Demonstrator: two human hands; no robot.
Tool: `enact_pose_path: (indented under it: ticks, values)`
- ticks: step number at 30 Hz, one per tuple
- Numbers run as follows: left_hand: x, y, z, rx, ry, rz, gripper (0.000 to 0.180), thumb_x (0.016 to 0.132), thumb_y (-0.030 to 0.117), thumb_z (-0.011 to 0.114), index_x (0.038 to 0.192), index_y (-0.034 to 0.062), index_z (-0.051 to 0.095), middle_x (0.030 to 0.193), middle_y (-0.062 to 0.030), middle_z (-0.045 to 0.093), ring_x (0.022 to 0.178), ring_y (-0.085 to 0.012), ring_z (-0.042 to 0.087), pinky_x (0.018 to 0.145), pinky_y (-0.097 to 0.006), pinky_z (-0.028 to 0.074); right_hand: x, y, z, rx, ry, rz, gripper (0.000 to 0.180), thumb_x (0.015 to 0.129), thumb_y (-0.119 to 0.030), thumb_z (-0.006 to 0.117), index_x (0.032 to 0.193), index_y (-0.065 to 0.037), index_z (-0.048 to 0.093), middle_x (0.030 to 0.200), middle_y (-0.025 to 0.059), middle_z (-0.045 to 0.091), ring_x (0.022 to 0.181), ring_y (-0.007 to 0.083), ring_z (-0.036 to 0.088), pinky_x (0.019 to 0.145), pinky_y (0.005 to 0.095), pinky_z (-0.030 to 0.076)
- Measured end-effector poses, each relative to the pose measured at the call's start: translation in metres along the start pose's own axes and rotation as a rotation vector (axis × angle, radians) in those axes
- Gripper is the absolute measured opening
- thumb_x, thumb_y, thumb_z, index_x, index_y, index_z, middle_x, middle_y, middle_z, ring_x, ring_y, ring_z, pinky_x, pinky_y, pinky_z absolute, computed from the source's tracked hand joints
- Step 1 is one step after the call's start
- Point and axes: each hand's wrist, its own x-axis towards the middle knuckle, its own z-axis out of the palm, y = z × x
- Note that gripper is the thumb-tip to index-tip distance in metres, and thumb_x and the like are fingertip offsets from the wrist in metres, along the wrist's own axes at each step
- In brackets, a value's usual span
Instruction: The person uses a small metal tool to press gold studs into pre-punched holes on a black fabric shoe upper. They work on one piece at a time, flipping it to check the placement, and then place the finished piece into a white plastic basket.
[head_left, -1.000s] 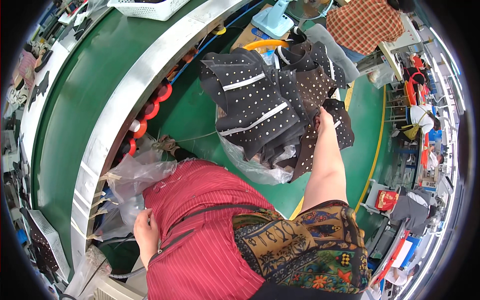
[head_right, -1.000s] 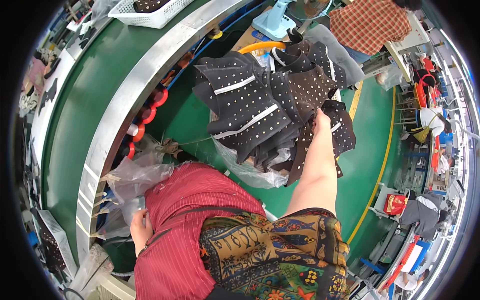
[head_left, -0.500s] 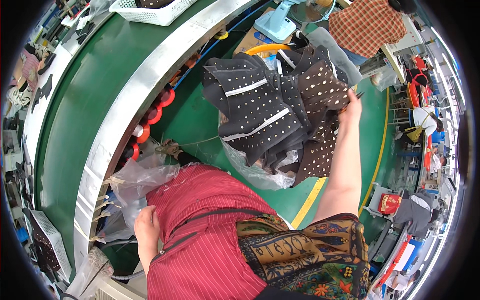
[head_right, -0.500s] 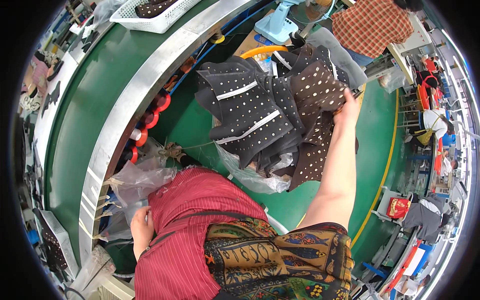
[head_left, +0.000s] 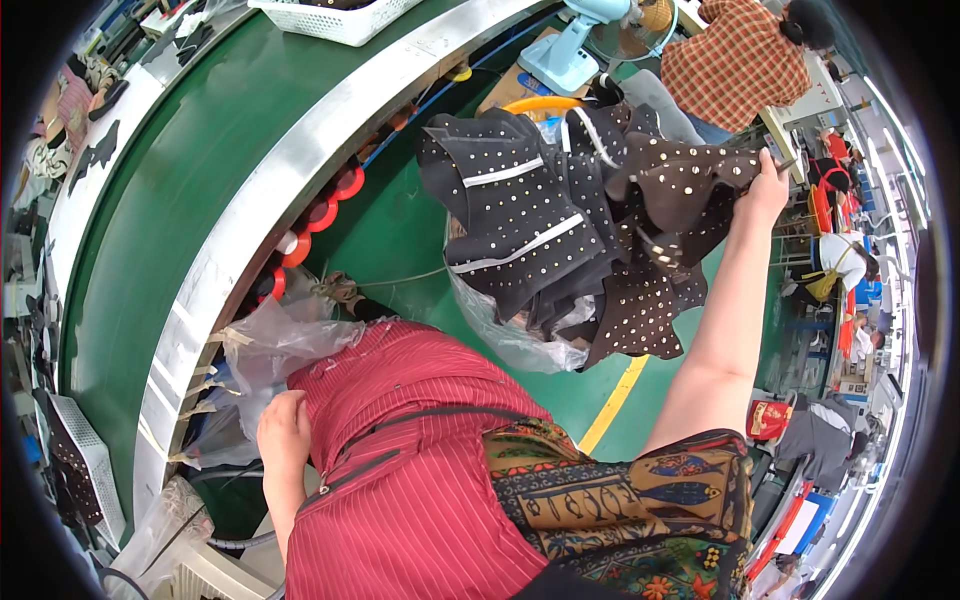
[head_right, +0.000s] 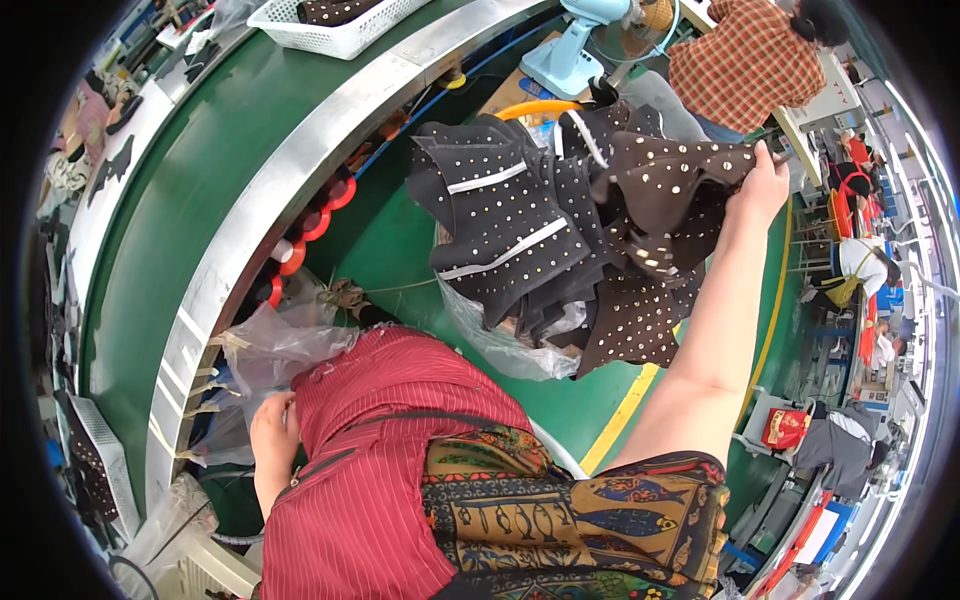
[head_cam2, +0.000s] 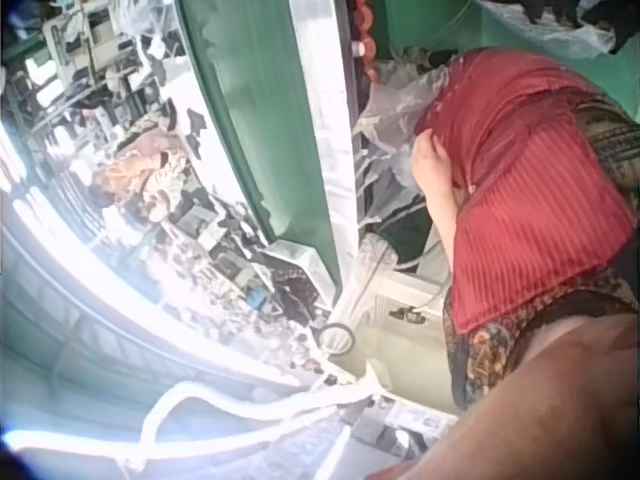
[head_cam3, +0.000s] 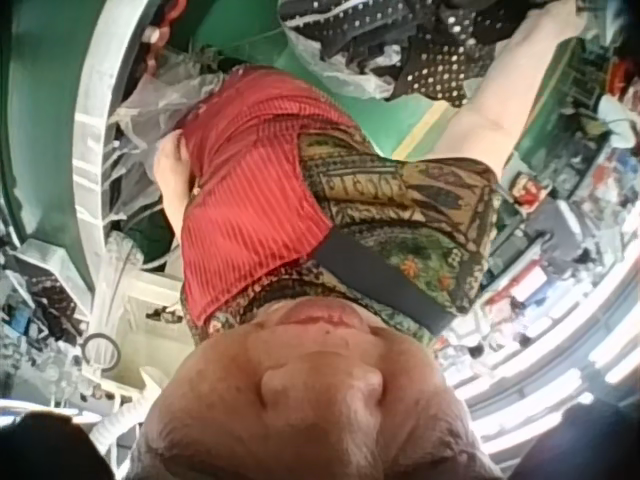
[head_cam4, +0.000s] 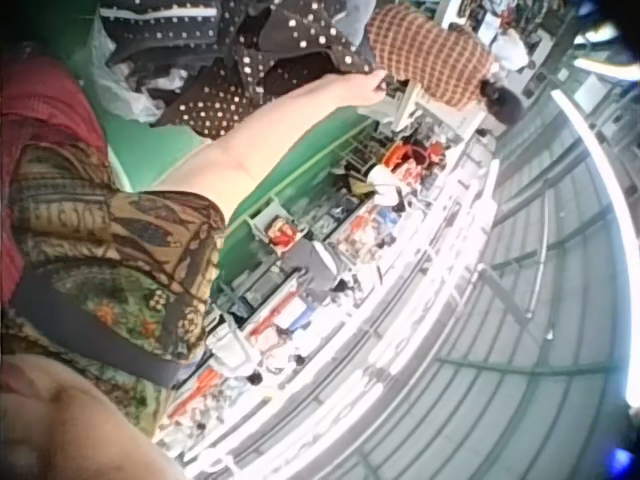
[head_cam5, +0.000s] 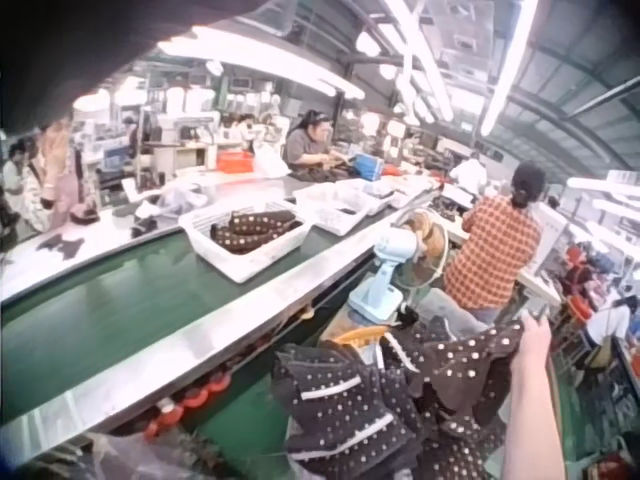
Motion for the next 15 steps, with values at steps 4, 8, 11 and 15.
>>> enact_pose_path:
  ticks: [4,8,11,15]
  values:
    - [-0.004,-0.001,-0.004,-0.016,0.031,0.007,0.013,0.080,0.005,0.058,0.093,0.0044,0.061,0.093,-0.0125,0.064,0.088,-0.0324,0.061,0.077,-0.040,0.048,-0.033,-0.045,0.008,0.279,-0.021,-0.281,0.015,0.086,-0.013,0.059,0.091,0.002,0.057,0.085,0.0090,0.062,0.076,0.0174,0.060,0.071,0.0291,0.046]
    - [-0.001,-0.001,-0.006,-0.055,0.006,0.057,0.013,0.079,0.005,0.059,0.092,0.0036,0.061,0.092,-0.0133,0.064,0.086,-0.0329,0.061,0.076,-0.040,0.048,0.014,-0.031,0.006,-0.285,0.154,-0.351,0.026,0.083,-0.018,0.061,0.090,0.007,0.059,0.087,0.0106,0.063,0.074,0.0179,0.057,0.070,0.0309,0.045]
    - [0.016,0.015,-0.019,-0.141,0.012,0.104,0.013,0.079,0.003,0.060,0.092,0.0022,0.061,0.091,-0.0143,0.063,0.083,-0.0320,0.062,0.074,-0.038,0.049,-0.021,-0.068,0.014,0.220,0.183,-0.263,0.014,0.085,-0.010,0.060,0.090,0.001,0.054,0.086,0.0074,0.059,0.072,0.0144,0.058,0.065,0.0279,0.048]
    - [0.065,0.057,-0.051,-0.269,0.036,0.173,0.019,0.078,0.001,0.060,0.098,0.0014,0.059,0.094,-0.0141,0.063,0.084,-0.0301,0.062,0.074,-0.036,0.049,-0.047,-0.089,0.027,0.245,0.069,-0.325,0.012,0.088,-0.007,0.057,0.093,0.001,0.050,0.086,0.0080,0.057,0.073,0.0147,0.058,0.067,0.0272,0.050]
